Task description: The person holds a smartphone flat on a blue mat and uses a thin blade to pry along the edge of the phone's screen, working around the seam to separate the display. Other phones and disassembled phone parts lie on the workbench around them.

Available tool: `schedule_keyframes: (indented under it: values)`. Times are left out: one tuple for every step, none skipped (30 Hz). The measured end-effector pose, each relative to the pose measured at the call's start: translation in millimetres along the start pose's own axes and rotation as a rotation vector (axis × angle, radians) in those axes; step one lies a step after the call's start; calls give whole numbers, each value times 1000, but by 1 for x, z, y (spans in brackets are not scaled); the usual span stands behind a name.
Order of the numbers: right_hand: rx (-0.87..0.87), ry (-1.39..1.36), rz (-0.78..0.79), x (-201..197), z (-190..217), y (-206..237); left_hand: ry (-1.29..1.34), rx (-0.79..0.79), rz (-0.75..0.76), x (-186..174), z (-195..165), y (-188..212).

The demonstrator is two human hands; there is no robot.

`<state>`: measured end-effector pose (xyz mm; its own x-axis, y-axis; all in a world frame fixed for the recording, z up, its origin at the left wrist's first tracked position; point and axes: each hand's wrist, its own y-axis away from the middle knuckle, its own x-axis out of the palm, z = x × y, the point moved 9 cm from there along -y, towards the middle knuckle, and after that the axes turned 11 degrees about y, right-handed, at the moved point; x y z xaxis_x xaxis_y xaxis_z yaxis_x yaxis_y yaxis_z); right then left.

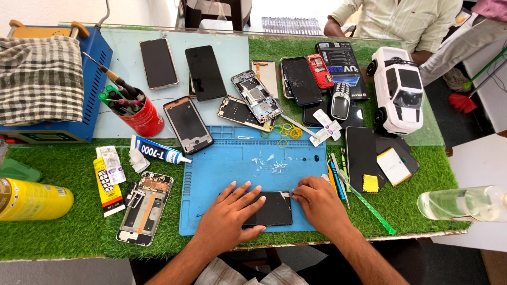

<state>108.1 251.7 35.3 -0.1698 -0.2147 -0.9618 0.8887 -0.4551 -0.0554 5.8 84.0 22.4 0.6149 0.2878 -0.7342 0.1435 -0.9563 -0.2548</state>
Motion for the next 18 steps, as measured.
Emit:
schedule_keyframes:
  values:
    - [3, 1, -7, -1, 2, 1, 3, -2, 0, 0, 0, 0]
    - [2, 2, -17, -2, 3, 1, 1, -3, -4, 0, 0, 0]
    - [-3, 4, -28, -4, 4, 0, 2, -2, -2, 1, 1, 0]
    - [-2, 4, -17, -4, 5, -1, 4, -5, 0, 1, 1, 0]
    - [1, 4, -3, -4, 4, -2, 8, -8, 3, 1, 1, 0]
    - [4, 5, 10, -4, 5, -3, 4, -8, -4, 0, 1, 0]
    - [2, 8, 15, -5, 5, -4, 0, -6, -13, 0, 1, 0]
    - [1, 11, 20, -5, 6, -5, -4, -2, -22, -1, 1, 0]
    - [0, 16, 18, -6, 7, -6, 1, 2, -16, -1, 0, 0]
    - [5, 26, 29, -6, 6, -7, 4, 5, -12, -1, 0, 0]
    - [7, 34, 44, -5, 7, -8, 7, 4, -7, 0, 0, 0]
    - [10, 41, 61, -3, 7, -8, 9, 5, -10, -1, 0, 0]
    - [21, 42, 74, -3, 7, -8, 11, 6, -13, -1, 0, 0]
    - [32, 43, 87, -2, 7, -8, 12, 9, -15, -2, 0, 0]
    - [45, 44, 101, -1, 6, -8, 13, 8, -17, -2, 0, 0]
    - [45, 38, 103, -1, 7, -8, 13, 9, -19, -2, 0, 0]
    - [45, 32, 104, -2, 7, -7, 12, 10, -20, -3, -1, 0]
    - [44, 26, 104, -3, 8, -7, 12, 10, -20, -3, -1, 0]
